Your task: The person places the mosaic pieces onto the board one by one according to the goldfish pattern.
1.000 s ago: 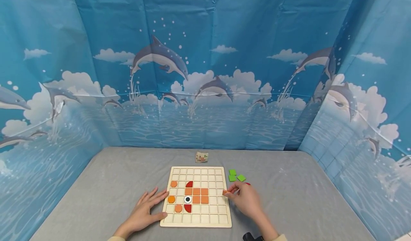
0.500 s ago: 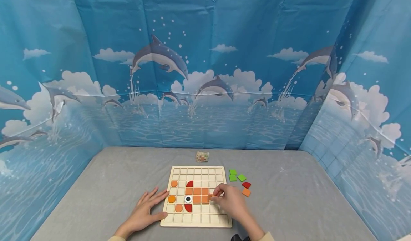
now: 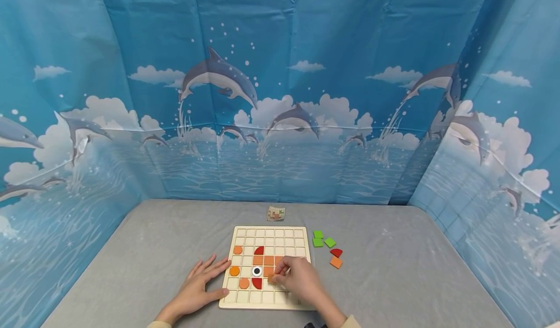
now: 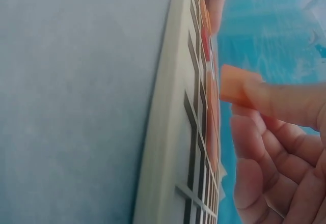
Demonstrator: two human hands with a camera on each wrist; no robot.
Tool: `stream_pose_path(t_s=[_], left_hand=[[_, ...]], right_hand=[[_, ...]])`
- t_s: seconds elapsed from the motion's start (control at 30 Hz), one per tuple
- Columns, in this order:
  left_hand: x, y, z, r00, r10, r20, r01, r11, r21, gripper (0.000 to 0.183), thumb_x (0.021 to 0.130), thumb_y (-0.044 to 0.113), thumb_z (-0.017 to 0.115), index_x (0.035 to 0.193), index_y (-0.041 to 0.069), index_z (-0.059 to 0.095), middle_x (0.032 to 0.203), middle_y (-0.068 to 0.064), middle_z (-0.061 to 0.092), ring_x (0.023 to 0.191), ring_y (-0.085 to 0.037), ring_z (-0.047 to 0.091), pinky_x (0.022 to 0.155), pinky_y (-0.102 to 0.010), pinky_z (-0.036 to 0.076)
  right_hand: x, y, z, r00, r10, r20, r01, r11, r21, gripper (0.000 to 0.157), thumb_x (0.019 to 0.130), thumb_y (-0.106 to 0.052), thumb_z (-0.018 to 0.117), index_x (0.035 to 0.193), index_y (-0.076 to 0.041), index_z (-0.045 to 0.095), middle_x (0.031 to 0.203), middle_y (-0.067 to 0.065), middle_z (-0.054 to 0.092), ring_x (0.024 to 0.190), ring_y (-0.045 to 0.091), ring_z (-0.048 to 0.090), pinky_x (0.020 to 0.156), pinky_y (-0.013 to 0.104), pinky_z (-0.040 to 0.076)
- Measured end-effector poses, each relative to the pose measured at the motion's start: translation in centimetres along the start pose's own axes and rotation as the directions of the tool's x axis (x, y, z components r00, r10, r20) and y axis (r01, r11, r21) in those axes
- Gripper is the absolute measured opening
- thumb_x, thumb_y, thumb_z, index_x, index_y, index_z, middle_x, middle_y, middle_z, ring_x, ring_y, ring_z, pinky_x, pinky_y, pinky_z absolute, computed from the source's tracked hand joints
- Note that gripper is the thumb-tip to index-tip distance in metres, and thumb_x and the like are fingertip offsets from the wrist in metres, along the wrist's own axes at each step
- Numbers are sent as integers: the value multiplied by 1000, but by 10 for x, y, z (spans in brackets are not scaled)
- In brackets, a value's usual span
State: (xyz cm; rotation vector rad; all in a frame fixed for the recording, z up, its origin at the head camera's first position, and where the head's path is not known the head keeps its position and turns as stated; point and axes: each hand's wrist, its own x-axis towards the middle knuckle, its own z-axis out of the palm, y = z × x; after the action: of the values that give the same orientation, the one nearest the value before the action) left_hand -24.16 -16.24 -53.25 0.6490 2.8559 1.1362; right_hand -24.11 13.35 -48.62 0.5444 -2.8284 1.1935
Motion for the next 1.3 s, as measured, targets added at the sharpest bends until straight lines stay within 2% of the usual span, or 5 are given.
stream_pose_path(t_s=[0.1,0.43,0.77,1.3], left_hand=[[0,0,0,1000,10,-3,-10,1000,3,68,82,50,68,139,16,52,144,-1,44,139,-35,20,109,-54,2],[-1,1,0,1000,18,-11,-18,1000,0,68,81,48,69,139,15,52,144,-2,44,139,-35,20,109,-54,2],[-1,0,1,1000,22,-17,-22,1000,-2,68,81,49,69,139,15,52,144,-1,44,139,-35,20,108,-55,2],[-1,2,-1,1000,6,-5,-6,1000,-5,69,81,49,69,138,14,53,143,-3,45,139,-36,20,108,-55,2]], right_hand=[[0,-1,2,1000,5,20,-5,1000,10,17,79,-17,78,74,-20,62,66,-12,54,52,6,46,46,23,40],[-1,-4,9,996,-86,27,86,996,4,16,78,-10,77,73,-16,64,64,-13,53,55,2,45,49,22,40],[2,-7,9,996,-91,23,92,993,-79,17,78,-12,77,71,-21,66,62,-17,53,55,0,46,51,21,39],[2,-8,10,997,-77,12,78,986,-148,16,79,-14,77,69,-22,68,64,-18,53,59,-1,48,54,23,41]])
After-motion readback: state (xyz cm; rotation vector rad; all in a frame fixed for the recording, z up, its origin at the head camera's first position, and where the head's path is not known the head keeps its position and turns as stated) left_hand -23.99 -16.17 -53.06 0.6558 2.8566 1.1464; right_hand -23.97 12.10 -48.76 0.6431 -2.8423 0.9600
